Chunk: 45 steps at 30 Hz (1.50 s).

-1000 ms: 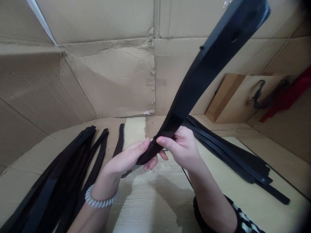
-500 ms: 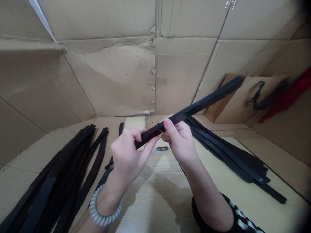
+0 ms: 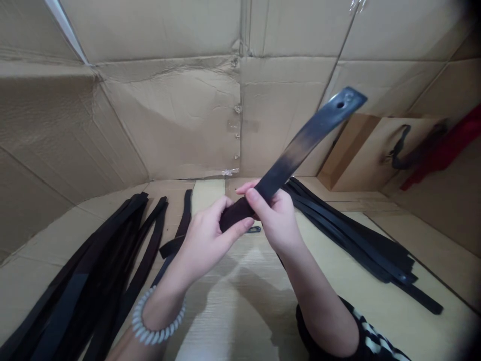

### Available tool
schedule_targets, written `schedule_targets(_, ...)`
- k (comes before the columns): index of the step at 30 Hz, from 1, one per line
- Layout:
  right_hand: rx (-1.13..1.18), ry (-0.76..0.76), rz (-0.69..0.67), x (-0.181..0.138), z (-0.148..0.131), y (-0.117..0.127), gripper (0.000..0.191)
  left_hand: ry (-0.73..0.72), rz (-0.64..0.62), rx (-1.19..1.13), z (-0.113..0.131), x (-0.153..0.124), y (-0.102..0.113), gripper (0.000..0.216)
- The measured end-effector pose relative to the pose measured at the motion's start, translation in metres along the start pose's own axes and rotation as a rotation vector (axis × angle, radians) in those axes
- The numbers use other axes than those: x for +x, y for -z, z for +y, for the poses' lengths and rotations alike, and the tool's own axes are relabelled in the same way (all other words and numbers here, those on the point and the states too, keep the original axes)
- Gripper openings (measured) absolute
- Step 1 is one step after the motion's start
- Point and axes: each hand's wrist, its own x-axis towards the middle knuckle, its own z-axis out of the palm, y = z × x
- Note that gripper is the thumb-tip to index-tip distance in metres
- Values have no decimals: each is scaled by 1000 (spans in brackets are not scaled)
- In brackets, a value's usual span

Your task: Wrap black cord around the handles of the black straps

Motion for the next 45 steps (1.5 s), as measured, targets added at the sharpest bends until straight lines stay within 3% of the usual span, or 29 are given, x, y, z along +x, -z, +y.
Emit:
schedule_targets(5, -55, -38, -4, 1, -4, 5, 25, -259, 493, 656, -8, -2, -6, 28)
schedule_targets(8, 16, -87, 71, 2, -3, 3, 36, -406, 623, 893, -14, -2, -6, 23)
schedule_targets(10, 61, -110, 101, 2, -2, 0, 41, -396, 644, 901, -14, -1, -2, 21)
schedule_targets(12, 71, -90, 107, 2, -2, -2, 40, -274, 557, 745, -12, 0, 5, 22)
schedule_targets(15, 58, -37, 54, 0, -2, -4, 40, -38, 173, 396, -10, 3, 18, 37)
schedule_targets(16, 60, -31, 20, -1, -2, -4, 41, -1, 51, 311, -10, 3, 23, 41)
schedule_targets(18, 79, -27, -34, -2, -3, -3, 41, -21, -71, 169, -11, 4, 28, 47)
schedule_targets(21, 110, -11, -57, -4, -5, -2, 38, -124, -9, 120, -11, 2, 29, 45)
schedule_targets(27, 144, -58, -50, 0, -4, -1, 27, -289, 383, 468, -8, -1, 17, 19)
schedule_targets(32, 161, -51, -73, 2, -1, 0, 27, -364, 387, 593, -9, -1, 8, 16)
schedule_targets(37, 103, -75, -25, 1, -2, -1, 34, -533, 518, 1059, -6, -1, 1, 19)
schedule_targets(40, 107, -58, -48, -1, -4, -1, 26, -455, 437, 954, -5, 0, 4, 26)
schedule_targets(45, 84, -30, -112, -3, -8, 4, 26, -296, 75, 454, -6, 3, 22, 33)
